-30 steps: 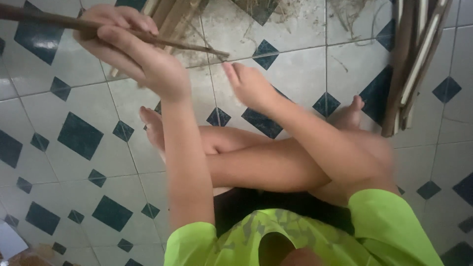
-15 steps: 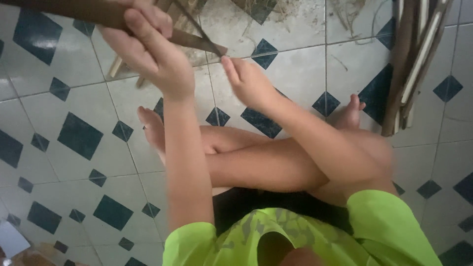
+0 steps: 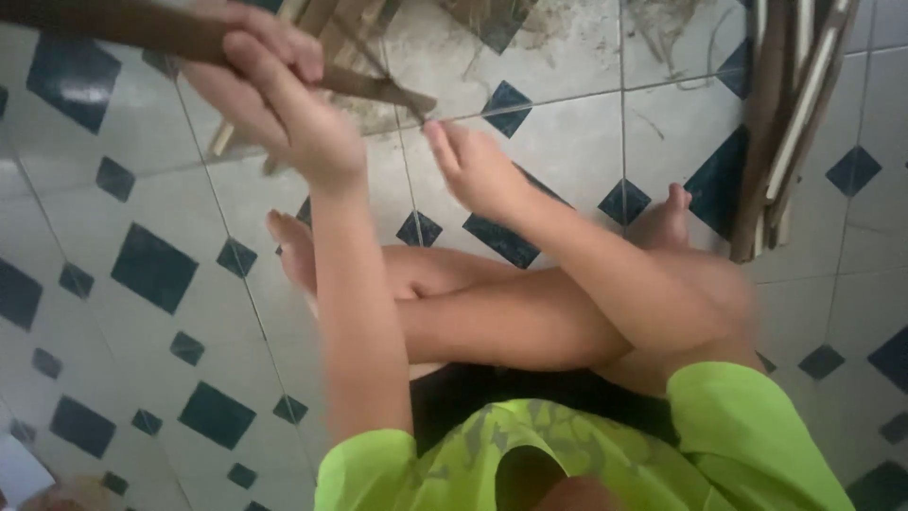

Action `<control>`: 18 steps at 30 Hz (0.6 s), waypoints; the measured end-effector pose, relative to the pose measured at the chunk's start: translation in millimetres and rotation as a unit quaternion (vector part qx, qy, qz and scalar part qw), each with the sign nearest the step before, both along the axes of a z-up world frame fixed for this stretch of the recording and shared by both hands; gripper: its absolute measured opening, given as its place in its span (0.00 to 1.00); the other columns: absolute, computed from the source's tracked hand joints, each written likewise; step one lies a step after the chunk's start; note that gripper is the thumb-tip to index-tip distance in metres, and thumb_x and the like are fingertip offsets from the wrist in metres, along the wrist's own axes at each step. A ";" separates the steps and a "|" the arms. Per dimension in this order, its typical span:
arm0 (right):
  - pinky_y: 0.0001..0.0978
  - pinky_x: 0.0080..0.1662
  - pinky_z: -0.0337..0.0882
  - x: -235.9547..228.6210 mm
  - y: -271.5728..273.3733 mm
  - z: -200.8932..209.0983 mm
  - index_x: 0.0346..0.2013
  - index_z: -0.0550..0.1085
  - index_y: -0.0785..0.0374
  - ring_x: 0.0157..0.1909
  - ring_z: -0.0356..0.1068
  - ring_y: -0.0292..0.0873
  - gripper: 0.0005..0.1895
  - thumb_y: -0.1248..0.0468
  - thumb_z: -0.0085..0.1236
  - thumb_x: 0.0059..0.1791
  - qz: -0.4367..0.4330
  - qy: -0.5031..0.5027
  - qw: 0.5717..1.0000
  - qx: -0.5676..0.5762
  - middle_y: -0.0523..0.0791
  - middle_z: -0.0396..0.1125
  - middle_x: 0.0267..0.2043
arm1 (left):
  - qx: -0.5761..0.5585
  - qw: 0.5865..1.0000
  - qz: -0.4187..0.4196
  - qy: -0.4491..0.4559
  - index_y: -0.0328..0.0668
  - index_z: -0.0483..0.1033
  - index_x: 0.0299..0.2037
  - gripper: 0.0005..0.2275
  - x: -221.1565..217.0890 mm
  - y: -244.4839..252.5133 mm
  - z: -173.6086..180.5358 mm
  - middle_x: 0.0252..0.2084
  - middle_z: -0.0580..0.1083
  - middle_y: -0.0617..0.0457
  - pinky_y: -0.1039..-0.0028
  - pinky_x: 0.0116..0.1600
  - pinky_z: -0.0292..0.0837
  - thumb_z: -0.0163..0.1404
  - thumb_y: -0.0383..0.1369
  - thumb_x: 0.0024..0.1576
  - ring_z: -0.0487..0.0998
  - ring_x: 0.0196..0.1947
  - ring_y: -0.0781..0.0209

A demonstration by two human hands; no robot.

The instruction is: The person scrapes the outer layer of wooden stalks with a knife while sitting on the floor.

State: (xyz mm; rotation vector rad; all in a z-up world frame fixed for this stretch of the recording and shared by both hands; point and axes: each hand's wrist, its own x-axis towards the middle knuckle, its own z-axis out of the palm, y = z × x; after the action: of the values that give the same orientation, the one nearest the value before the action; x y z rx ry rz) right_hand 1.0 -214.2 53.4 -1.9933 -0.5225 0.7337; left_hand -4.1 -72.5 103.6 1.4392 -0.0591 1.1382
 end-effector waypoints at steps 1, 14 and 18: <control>0.37 0.29 0.62 4.6 -4.7 -9.7 0.24 0.64 0.67 0.20 0.57 0.47 0.20 0.55 0.32 0.49 0.007 0.003 1.000 0.000 0.48 0.61 0.18 | 0.000 1.000 0.007 0.003 0.50 0.60 0.46 0.07 -5.5 0.9 3.0 0.29 0.60 0.55 0.80 0.28 0.49 0.29 0.35 0.64 0.51 0.21 0.67; 0.32 0.27 0.62 13.6 -8.4 42.6 0.21 0.64 0.66 0.20 0.56 0.40 0.23 0.53 0.29 0.50 -0.002 0.020 1.000 0.009 0.44 0.60 0.17 | 0.129 0.971 0.109 0.168 0.51 0.58 0.52 0.08 -19.0 -13.2 0.4 0.47 0.64 0.59 0.79 0.49 0.58 0.36 0.35 0.64 0.65 0.37 0.65; 0.30 0.27 0.61 12.9 -13.8 55.2 0.20 0.62 0.64 0.19 0.55 0.39 0.22 0.54 0.29 0.50 0.006 0.012 0.999 0.052 0.43 0.58 0.17 | 0.145 0.966 0.106 0.184 0.53 0.58 0.53 0.09 -16.4 -16.3 2.5 0.34 0.67 0.55 0.79 0.39 0.53 0.33 0.37 0.65 0.57 0.27 0.66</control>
State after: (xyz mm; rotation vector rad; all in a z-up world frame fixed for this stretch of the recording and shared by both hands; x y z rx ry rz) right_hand 13.8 -228.1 108.6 -1.8838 -0.5484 0.7235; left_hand -20.5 -88.9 106.1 1.9376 0.2011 1.0435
